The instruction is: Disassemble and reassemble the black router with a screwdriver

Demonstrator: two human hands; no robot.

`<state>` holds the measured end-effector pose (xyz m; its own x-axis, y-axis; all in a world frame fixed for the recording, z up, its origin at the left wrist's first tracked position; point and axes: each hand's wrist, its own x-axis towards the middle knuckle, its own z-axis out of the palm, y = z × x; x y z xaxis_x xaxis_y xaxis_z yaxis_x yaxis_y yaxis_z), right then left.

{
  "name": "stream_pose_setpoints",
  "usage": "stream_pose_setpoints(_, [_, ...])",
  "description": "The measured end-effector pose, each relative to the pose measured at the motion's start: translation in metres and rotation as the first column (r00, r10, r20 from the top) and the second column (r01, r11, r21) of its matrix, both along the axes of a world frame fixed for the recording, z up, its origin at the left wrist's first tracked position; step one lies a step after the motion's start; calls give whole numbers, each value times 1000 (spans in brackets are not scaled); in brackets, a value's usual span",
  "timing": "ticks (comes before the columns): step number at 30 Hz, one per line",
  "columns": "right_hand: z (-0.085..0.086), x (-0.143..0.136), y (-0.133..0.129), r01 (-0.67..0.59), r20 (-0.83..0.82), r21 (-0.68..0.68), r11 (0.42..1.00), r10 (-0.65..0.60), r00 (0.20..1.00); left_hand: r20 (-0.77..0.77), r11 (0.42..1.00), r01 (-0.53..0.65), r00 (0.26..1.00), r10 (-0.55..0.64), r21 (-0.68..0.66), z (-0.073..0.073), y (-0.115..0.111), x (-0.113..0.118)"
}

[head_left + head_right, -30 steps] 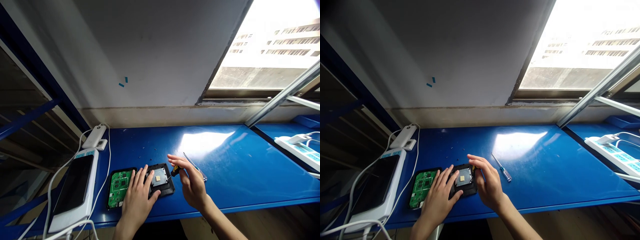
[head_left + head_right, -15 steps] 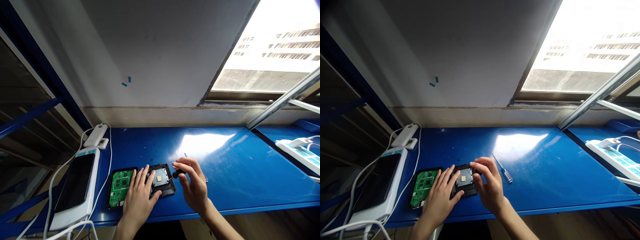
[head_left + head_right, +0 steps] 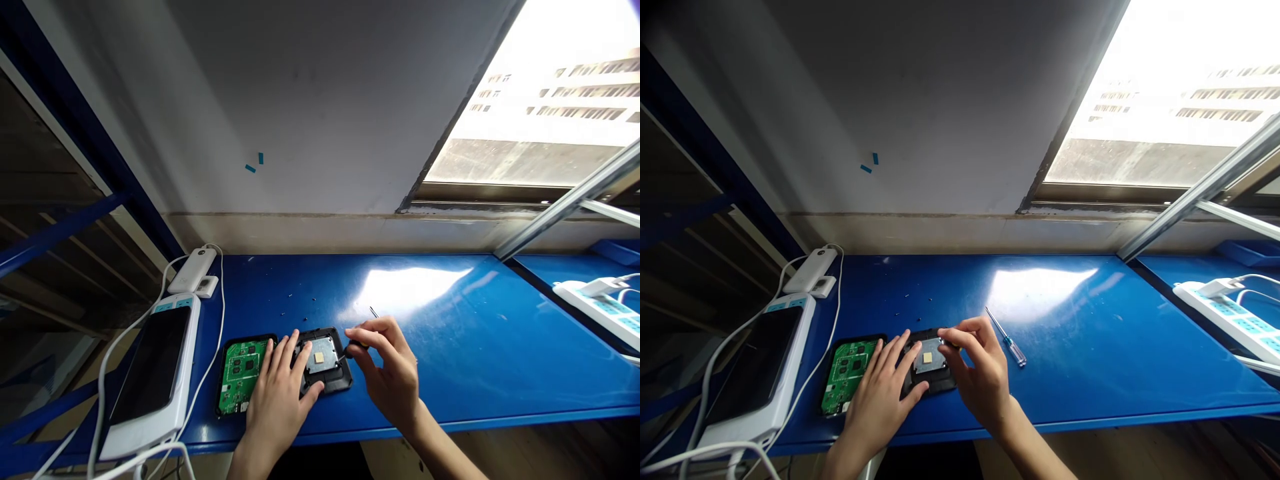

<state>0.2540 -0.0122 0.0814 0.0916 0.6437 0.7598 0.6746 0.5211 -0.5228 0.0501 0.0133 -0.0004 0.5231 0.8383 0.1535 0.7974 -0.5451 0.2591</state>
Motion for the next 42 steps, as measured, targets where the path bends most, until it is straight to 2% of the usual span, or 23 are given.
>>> stream_pose_setpoints(6, [-3, 2, -1, -44, -30, -72, 996, 42, 999, 3, 1000, 9, 1000, -9, 7, -2, 0, 0])
stream_pose_setpoints(11, [-3, 3, 1, 16, 33, 18, 1000, -17, 999, -3, 1000, 0, 1000, 0, 7, 0, 0, 0])
stream_pose_setpoints(17, [-5, 2, -2, -53, -35, -91, 994, 50, 998, 4, 1000, 9, 1000, -9, 6, 2, 0, -1])
stream_pose_setpoints(22, [-1, 2, 0, 3, 17, 20, 1000, -3, 1000, -5, 1000, 5, 1000, -5, -3, 2, 0, 0])
stream_pose_setpoints(28, [0, 1, -1, -60, -12, -69, 996, 59, 998, -9, 1000, 8, 1000, -8, -2, 3, 0, 0])
stream_pose_setpoints(33, [-1, 1, -2, 17, 13, 15, 1000, -18, 1000, -13, 1000, 8, 1000, -8, 4, 5, 0, 1])
stream_pose_setpoints(38, [-3, 3, -2, -51, -37, -97, 994, 47, 998, -20, 1000, 15, 1000, -15, 6, 5, 0, 1])
stream_pose_setpoints(42, [-1, 1, -2, 14, 8, -9, 1000, -14, 1000, -12, 1000, 11, 1000, -11, -8, 5, 0, 1])
